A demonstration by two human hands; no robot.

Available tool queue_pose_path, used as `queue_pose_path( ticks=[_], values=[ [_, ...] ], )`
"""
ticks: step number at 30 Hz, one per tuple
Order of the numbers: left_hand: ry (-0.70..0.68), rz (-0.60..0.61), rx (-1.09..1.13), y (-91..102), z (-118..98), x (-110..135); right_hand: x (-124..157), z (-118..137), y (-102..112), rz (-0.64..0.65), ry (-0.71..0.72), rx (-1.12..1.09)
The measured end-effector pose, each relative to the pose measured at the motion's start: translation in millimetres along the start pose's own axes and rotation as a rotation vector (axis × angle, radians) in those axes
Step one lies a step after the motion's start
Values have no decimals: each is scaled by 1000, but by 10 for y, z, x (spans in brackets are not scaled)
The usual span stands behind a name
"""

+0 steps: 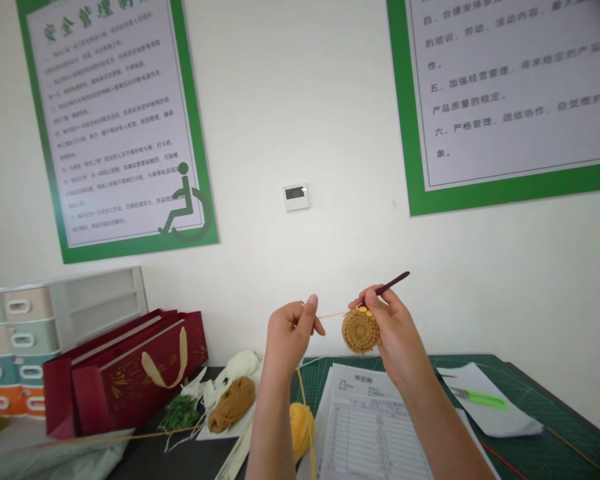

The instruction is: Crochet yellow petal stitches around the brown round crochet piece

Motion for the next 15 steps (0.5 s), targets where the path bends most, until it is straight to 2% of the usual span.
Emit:
queue_pose_path(
  ticks=[4, 8, 15],
  values=[
    [62, 80, -54, -180, 103, 45, -32, 12, 24, 37, 45, 60],
    [70, 108, 99, -347, 59, 168, -48, 4, 2, 62, 93, 87],
    [39, 33, 241, -368, -1, 192, -45, 37, -36, 161, 38, 125]
  ],
)
Point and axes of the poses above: each hand's wrist, its own x-axis away from the middle knuckle, its own y-axis out of the back of the hand, z = x × y, the point moved 7 cm from there along -x, towards the middle knuckle, and after that the axes turned 7 degrees about -z, right-handed, at the moved point
